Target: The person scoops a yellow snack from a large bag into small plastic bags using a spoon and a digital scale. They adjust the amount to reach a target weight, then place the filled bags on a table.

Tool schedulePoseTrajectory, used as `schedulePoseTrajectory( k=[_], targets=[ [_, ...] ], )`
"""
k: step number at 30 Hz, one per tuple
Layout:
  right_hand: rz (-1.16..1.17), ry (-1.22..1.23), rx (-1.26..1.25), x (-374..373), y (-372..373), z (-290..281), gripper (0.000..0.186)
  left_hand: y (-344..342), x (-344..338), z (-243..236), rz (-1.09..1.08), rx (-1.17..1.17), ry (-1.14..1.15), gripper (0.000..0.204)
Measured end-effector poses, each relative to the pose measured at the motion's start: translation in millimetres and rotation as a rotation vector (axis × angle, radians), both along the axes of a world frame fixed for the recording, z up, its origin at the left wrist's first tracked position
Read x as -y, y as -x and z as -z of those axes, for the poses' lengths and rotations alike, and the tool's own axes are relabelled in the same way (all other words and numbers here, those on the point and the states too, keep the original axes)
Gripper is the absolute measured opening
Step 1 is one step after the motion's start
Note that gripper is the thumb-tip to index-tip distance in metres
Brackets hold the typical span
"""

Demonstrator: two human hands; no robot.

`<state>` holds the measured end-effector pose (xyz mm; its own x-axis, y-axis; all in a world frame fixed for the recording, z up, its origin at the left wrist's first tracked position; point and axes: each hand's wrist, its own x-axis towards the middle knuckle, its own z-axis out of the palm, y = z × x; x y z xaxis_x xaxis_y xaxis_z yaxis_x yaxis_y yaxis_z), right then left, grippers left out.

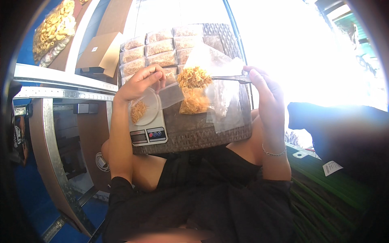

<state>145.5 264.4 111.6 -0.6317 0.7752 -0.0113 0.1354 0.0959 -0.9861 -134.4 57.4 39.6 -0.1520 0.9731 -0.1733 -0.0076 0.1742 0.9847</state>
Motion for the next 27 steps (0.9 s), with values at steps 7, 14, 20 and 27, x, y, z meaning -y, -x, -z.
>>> schedulePoseTrajectory(
  k=[7,14,20,27],
  targets=[
    [-0.011,-0.044,0.030,-0.5,3.3,-0.7,0.032,-0.5,2.1,3.7,0.046,0.026,0.018,0.019],
    [-0.009,0.007,0.013,4.0,8.9,-5.9,0.033,2.7,24.4,1.7,-0.053,0.094,0.017,0.019],
    [-0.050,-0.031,0.023,3.6,10.7,-3.9,0.035,2.6,41.7,-9.0,-0.074,-0.126,0.000,0.016],
    [-0.038,-0.064,0.059,2.3,14.3,-4.2,0.036,5.6,45.7,-9.8,-0.089,-0.037,-0.057,0.015]
  ],
)
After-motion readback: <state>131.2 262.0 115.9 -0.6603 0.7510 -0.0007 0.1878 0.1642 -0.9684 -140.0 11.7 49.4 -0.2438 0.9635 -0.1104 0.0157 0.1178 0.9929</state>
